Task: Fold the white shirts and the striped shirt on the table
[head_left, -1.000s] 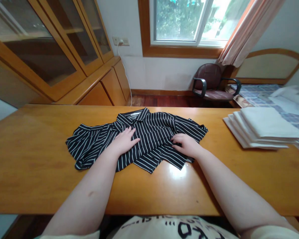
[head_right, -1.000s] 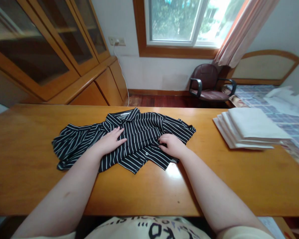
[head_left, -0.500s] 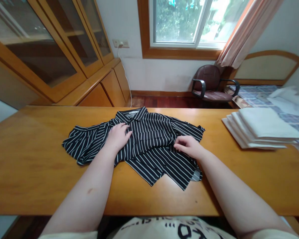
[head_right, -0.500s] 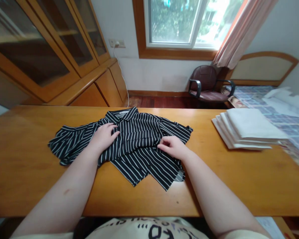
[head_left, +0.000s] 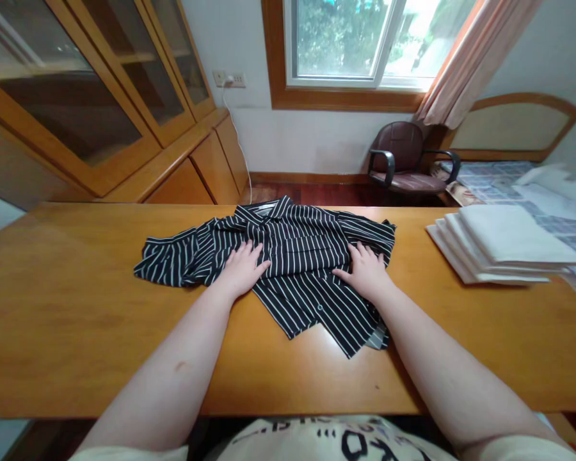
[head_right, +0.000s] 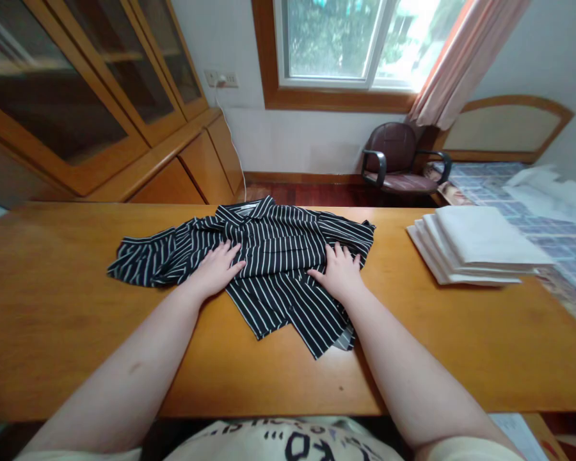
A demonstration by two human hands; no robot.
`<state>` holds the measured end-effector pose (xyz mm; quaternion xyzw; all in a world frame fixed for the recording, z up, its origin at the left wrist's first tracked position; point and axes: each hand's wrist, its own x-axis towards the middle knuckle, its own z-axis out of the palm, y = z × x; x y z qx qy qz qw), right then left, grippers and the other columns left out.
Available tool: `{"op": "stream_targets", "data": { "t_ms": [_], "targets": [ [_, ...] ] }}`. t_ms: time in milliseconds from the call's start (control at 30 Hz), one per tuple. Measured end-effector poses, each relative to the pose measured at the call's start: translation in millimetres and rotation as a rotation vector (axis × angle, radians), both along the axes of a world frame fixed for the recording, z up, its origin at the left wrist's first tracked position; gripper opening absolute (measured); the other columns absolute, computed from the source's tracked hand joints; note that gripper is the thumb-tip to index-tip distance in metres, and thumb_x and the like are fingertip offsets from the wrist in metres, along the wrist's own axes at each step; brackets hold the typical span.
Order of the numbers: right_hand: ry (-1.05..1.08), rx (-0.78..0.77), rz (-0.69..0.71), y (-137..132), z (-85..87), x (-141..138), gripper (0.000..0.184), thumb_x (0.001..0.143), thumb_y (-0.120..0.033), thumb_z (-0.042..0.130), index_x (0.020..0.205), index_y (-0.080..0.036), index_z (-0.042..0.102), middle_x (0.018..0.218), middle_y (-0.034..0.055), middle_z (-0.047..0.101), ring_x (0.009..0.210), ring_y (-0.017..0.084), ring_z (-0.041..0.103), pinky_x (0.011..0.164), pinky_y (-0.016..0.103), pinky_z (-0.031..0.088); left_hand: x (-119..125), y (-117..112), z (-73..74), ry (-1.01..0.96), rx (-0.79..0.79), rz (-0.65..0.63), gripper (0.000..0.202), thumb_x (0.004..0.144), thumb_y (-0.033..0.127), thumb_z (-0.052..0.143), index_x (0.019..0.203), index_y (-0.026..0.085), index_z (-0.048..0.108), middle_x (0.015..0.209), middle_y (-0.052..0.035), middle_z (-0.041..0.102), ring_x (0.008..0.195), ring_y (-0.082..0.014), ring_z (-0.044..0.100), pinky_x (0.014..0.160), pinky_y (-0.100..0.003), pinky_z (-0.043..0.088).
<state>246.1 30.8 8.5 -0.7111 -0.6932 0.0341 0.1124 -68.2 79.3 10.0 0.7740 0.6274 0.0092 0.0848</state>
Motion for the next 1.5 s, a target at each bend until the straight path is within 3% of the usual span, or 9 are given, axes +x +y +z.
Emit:
{"op": "stream_targets", "data": {
  "t_ms": [100, 300, 467, 633, 767, 933, 1033, 1233, 1500],
  "targets": [
    [-0.051, 0.065, 0.063, 0.1, 2.2, -0.8, 0.074, 0.077, -0.057, 0.061, 0.135, -0.014, 0.047, 0.145, 0.018, 0.039, 0.134, 0.041, 0.029, 0.106, 0.063, 0.019, 1.0, 1.9, 6.6, -0.073, 0.125, -0.049, 0.055, 0.091, 0.045, 0.037, 0.136, 0.015, 0.047, 0.145, -0.0145, 0.042, 0.135, -0.0281, 0.036, 0.109, -0.042, 0.029],
    [0.076, 0.083, 0.355, 1.6, 9.6, 0.1, 0.026, 0.087, -0.033, 0.056, 0.106, -0.02, 0.066, 0.108, 0.0085, 0.064, 0.103, 0.023, 0.056, 0.095, 0.037, 0.043, 12.4, -17.4, 32.6, -0.087, 0.205, 0.051, 0.039, 0.092, 0.041, 0.035, 0.089, 0.021, 0.068, 0.094, -0.0078, 0.069, 0.09, -0.0237, 0.064, 0.082, -0.035, 0.048],
    [0.053, 0.05, 0.311, 4.4, 1.9, 1.7, 0.047, 0.085, -0.04, 0.058, 0.124, -0.014, 0.058, 0.127, 0.0125, 0.057, 0.117, 0.026, 0.051, 0.102, 0.038, 0.039, 14.1, -12.2, 17.0, -0.124, 0.118, -0.043, 0.045, 0.091, 0.047, 0.037, 0.115, 0.019, 0.063, 0.124, -0.0089, 0.063, 0.115, -0.0253, 0.055, 0.099, -0.038, 0.041],
    [0.008, -0.04, 0.215, 9.2, -10.6, 4.5, 0.063, 0.088, -0.045, 0.051, 0.14, -0.011, 0.041, 0.146, 0.0159, 0.04, 0.136, 0.028, 0.033, 0.11, 0.042, 0.03, 13.0, -2.6, -5.6, -0.08, 0.013, -0.158, 0.06, 0.092, 0.046, 0.037, 0.145, 0.02, 0.033, 0.153, -0.0091, 0.029, 0.141, -0.0276, 0.024, 0.113, -0.053, 0.018],
    [0.017, 0.016, 0.127, 10.4, -10.2, 5.0, 0.073, 0.083, -0.047, 0.058, 0.143, -0.011, 0.036, 0.148, 0.0186, 0.034, 0.139, 0.035, 0.026, 0.109, 0.054, 0.026, 18.7, -6.1, -0.2, -0.08, 0.137, -0.143, 0.069, 0.086, 0.043, 0.051, 0.146, 0.016, 0.031, 0.155, -0.0152, 0.022, 0.143, -0.0336, 0.015, 0.112, -0.058, 0.014],
    [0.189, 0.148, 0.418, 8.8, 1.1, 5.0, 0.025, 0.084, -0.03, 0.058, 0.105, -0.018, 0.065, 0.112, 0.0098, 0.064, 0.108, 0.022, 0.056, 0.099, 0.038, 0.042, 26.4, -18.9, 25.2, -0.258, 0.178, -0.442, 0.029, 0.091, 0.034, 0.044, 0.103, 0.021, 0.066, 0.112, -0.0067, 0.066, 0.109, -0.0217, 0.058, 0.101, -0.039, 0.04],
    [0.221, 0.095, 0.534, 7.7, 1.6, 3.4, 0.017, 0.085, -0.024, 0.057, 0.098, -0.02, 0.067, 0.105, 0.0071, 0.065, 0.101, 0.02, 0.059, 0.095, 0.035, 0.045, 29.9, -22.0, 26.0, -0.245, 0.11, -0.447, 0.026, 0.09, 0.037, 0.045, 0.089, 0.021, 0.067, 0.094, -0.0048, 0.068, 0.092, -0.0202, 0.061, 0.088, -0.035, 0.047],
    [0.056, 0.013, 0.355, 5.3, -5.4, 0.5, 0.054, 0.086, -0.043, 0.056, 0.128, -0.01, 0.054, 0.135, 0.0167, 0.051, 0.127, 0.028, 0.044, 0.108, 0.04, 0.033, 23.3, -11.0, -4.0, -0.055, 0.125, -0.113, 0.059, 0.086, 0.049, 0.049, 0.133, 0.012, 0.048, 0.137, -0.0175, 0.048, 0.127, -0.0322, 0.042, 0.104, -0.044, 0.035],
    [-0.119, -0.029, -0.067, 6.1, -0.1, 3.4, 0.058, 0.092, -0.054, 0.038, 0.131, -0.013, 0.052, 0.136, 0.0174, 0.051, 0.123, 0.032, 0.046, 0.099, 0.044, 0.036, 15.7, -4.4, -10.6, 0.016, 0.053, -0.103, 0.074, 0.086, 0.06, 0.041, 0.144, 0.015, 0.035, 0.144, -0.0189, 0.04, 0.131, -0.035, 0.037, 0.107, -0.046, 0.029]
  ]
}}
